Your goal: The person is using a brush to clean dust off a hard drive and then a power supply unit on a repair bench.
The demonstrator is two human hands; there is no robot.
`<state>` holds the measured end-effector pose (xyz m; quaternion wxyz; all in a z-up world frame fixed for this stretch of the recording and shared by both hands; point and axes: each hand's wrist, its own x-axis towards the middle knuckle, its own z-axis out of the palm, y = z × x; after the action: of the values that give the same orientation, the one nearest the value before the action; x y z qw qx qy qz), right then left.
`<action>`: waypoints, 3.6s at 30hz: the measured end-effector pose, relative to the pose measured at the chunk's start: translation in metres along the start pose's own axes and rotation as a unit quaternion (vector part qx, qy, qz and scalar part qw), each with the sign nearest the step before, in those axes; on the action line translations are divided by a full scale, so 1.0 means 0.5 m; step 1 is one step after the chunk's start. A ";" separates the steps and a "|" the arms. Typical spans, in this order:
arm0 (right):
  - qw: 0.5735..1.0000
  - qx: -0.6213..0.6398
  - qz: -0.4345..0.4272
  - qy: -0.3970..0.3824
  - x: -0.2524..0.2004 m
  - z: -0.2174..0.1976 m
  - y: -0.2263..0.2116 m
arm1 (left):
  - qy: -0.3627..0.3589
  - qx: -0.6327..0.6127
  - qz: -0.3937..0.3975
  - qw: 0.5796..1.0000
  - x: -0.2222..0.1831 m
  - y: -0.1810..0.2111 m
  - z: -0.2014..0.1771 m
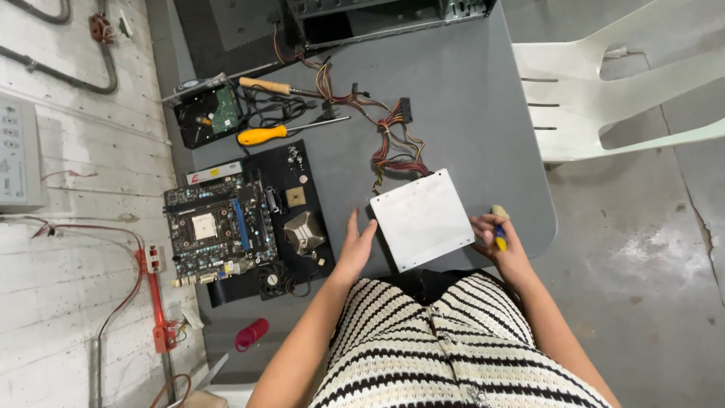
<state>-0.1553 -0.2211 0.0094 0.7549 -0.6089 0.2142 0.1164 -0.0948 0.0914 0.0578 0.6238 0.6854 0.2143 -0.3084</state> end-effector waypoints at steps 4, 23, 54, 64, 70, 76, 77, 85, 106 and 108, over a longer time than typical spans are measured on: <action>0.993 -0.100 0.059 0.008 0.013 0.043 -0.056 | -0.020 -0.149 -0.067 0.986 -0.035 0.044 0.034; 0.978 -0.174 0.111 0.013 -0.006 0.111 -0.125 | -0.057 -0.015 -0.046 0.997 -0.026 0.071 0.070; 0.986 -0.117 0.037 -0.114 0.103 0.042 -0.004 | -0.046 -0.062 -0.008 0.997 0.029 0.002 -0.020; 0.990 -0.032 0.021 -0.133 0.156 -0.031 0.121 | -0.028 -0.087 -0.002 0.996 0.000 -0.004 -0.018; 0.993 0.024 0.029 -0.115 0.027 -0.004 -0.043 | -0.010 -0.064 0.079 0.995 -0.044 0.031 0.027; 0.994 -0.082 -0.042 0.061 -0.013 -0.197 -0.029 | -0.108 -0.010 0.159 0.981 -0.034 0.122 0.185; 0.987 -0.098 -0.051 0.115 -0.024 -0.223 -0.037 | -0.108 0.081 0.155 0.979 -0.039 0.151 0.209; 0.875 -0.377 -0.089 0.291 -0.140 -0.300 -0.120 | -0.034 0.414 0.178 0.892 0.046 0.201 0.384; 0.909 -0.080 -0.199 0.358 0.006 -0.155 -0.021 | -0.012 0.453 0.237 0.859 0.063 0.148 0.441; 0.906 -0.195 -0.148 0.346 0.072 -0.197 0.080 | -0.012 0.450 0.244 0.859 0.060 0.146 0.445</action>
<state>-0.1591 -0.3104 -0.0585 0.5083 -0.7705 0.3426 -0.1749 -0.0584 -0.1405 0.0829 0.3048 0.9181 -0.1299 -0.2176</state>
